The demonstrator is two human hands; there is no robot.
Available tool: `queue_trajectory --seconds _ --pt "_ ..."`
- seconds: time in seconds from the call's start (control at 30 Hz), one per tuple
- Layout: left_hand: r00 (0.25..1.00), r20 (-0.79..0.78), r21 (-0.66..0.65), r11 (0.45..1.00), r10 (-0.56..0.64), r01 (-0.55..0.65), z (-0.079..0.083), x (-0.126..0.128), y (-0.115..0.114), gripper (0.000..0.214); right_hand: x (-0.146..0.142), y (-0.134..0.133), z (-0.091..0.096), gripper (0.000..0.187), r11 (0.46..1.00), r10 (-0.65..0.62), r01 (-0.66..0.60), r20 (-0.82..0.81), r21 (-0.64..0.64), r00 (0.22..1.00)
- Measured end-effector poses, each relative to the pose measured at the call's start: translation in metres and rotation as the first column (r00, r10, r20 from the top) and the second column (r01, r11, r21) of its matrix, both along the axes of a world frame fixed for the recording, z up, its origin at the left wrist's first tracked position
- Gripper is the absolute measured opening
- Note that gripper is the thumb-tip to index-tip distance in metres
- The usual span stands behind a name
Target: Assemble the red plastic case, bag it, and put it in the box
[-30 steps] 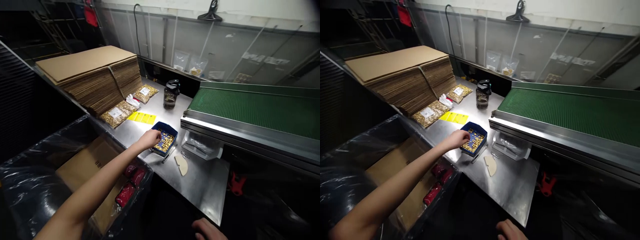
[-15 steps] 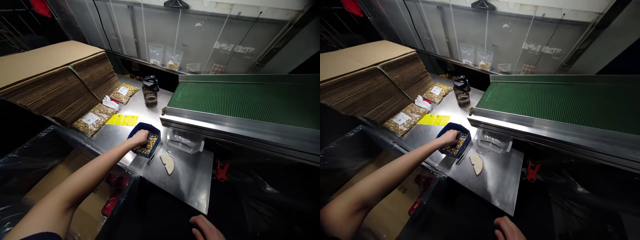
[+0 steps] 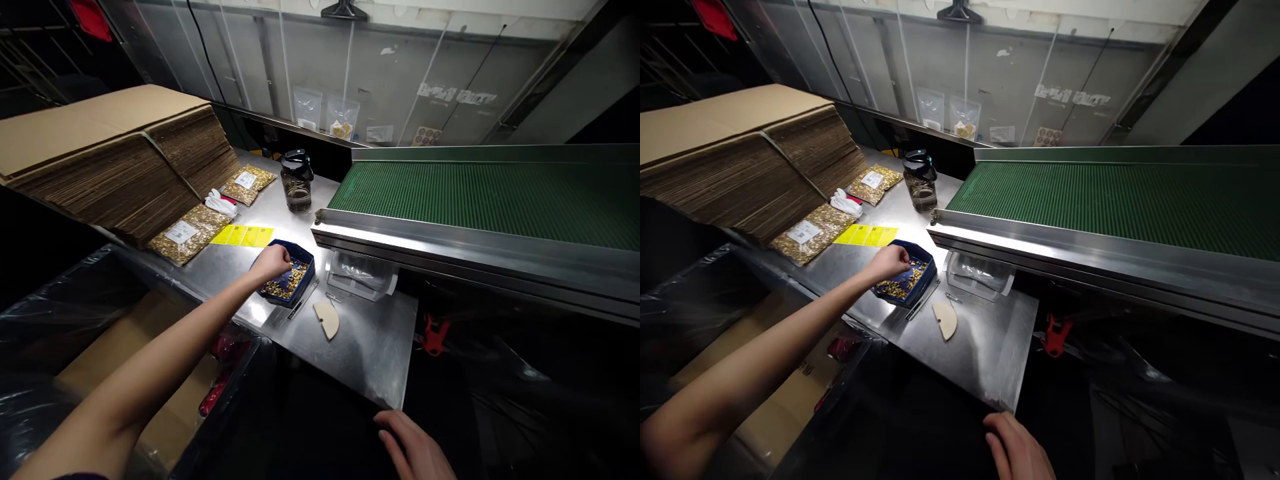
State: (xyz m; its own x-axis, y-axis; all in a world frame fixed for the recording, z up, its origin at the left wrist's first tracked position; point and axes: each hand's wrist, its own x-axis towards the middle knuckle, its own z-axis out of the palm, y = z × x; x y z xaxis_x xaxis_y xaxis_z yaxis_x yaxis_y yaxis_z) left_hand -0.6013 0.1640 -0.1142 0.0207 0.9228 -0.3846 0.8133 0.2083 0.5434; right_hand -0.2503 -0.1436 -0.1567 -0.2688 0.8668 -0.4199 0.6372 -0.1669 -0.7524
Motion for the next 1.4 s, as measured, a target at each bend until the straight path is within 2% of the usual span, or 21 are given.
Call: queue_trajectory --seconds 0.1,0.17,0.2,0.23,0.27,0.33,0.37,0.4,0.47,0.53,0.57,0.77,0.9,1.0,1.1,1.17,1.23,1.3,1.4 --pt "0.952 0.307 -0.009 1.0 -0.008 0.012 0.029 0.021 -0.047 0.013 -0.012 0.017 0.026 0.025 0.992 -0.103 0.114 -0.165 0.055 0.981" --pt "0.882 0.469 -0.029 0.998 -0.037 0.058 0.038 0.049 -0.093 0.021 -0.025 0.032 0.047 0.021 0.965 -0.175 0.223 -0.292 0.139 0.94" --pt "0.823 0.567 -0.047 0.997 -0.029 0.067 0.04 0.066 -0.118 0.024 -0.032 0.04 0.058 0.018 0.945 -0.192 0.268 -0.343 0.188 0.919" --pt "0.656 0.75 -0.128 0.992 0.084 0.02 0.04 0.083 -0.142 0.027 -0.037 0.048 0.067 0.017 0.926 -0.197 0.3 -0.386 0.229 0.901" --pt "0.491 0.847 -0.22 0.975 0.203 -0.023 0.039 0.1 -0.165 0.029 -0.041 0.054 0.076 0.018 0.909 -0.201 0.329 -0.424 0.254 0.883" --pt "0.304 0.888 -0.335 0.938 0.345 -0.085 0.035 0.131 -0.201 0.028 -0.044 0.061 0.087 0.019 0.887 -0.222 0.383 -0.489 0.258 0.844" --pt "0.261 0.893 -0.341 0.93 0.366 -0.138 0.033 0.144 -0.214 0.027 -0.042 0.061 0.091 0.018 0.878 -0.243 0.412 -0.513 0.244 0.823" --pt "0.259 0.896 -0.316 0.928 0.36 -0.197 0.03 0.155 -0.224 0.025 -0.039 0.06 0.092 0.015 0.87 -0.268 0.438 -0.531 0.225 0.804" --pt "0.33 0.895 -0.207 0.934 0.301 -0.29 0.026 0.171 -0.237 0.022 -0.03 0.053 0.092 0.013 0.853 -0.312 0.481 -0.542 0.201 0.78" --pt "0.411 0.879 -0.119 0.945 0.244 -0.306 0.022 0.182 -0.243 0.02 -0.019 0.046 0.087 0.013 0.836 -0.33 0.506 -0.542 0.212 0.773" --pt "0.42 0.877 -0.114 0.95 0.234 -0.292 0.02 0.186 -0.245 0.02 -0.013 0.042 0.084 0.014 0.829 -0.327 0.51 -0.542 0.23 0.774" --pt "0.279 0.882 -0.348 0.925 0.379 -0.154 0.008 0.209 -0.254 0.021 0.018 0.027 0.07 0.019 0.812 -0.279 0.49 -0.524 0.319 0.804" --pt "0.29 0.874 -0.373 0.92 0.391 -0.117 0.004 0.219 -0.26 0.02 0.029 0.019 0.065 0.016 0.804 -0.324 0.528 -0.544 0.274 0.774" --pt "0.336 0.875 -0.332 0.937 0.348 -0.107 0.005 0.222 -0.263 0.019 0.031 0.015 0.063 0.01 0.777 -0.399 0.604 -0.604 0.176 0.689" --pt "0.396 0.881 -0.239 0.966 0.258 -0.099 0.01 0.225 -0.263 0.015 0.031 0.013 0.063 0.002 0.751 -0.52 0.658 -0.654 -0.045 0.549" --pt "0.422 0.883 -0.194 0.978 0.207 -0.073 0.013 0.226 -0.262 0.011 0.03 0.013 0.063 0.006 0.752 -0.57 0.626 -0.682 -0.208 0.458" --pt "0.426 0.886 -0.186 0.982 0.183 -0.035 0.016 0.225 -0.26 0.008 0.03 0.014 0.064 0.011 0.76 -0.588 0.573 -0.7 -0.307 0.405" --pt "0.424 0.886 -0.198 0.98 0.187 -0.019 0.017 0.224 -0.259 0.008 0.03 0.014 0.066 0.012 0.768 -0.584 0.563 -0.694 -0.306 0.42" --pt "0.422 0.876 -0.243 0.969 0.234 -0.035 0.015 0.22 -0.259 0.01 0.027 0.014 0.071 0.006 0.771 -0.555 0.619 -0.634 -0.15 0.539"
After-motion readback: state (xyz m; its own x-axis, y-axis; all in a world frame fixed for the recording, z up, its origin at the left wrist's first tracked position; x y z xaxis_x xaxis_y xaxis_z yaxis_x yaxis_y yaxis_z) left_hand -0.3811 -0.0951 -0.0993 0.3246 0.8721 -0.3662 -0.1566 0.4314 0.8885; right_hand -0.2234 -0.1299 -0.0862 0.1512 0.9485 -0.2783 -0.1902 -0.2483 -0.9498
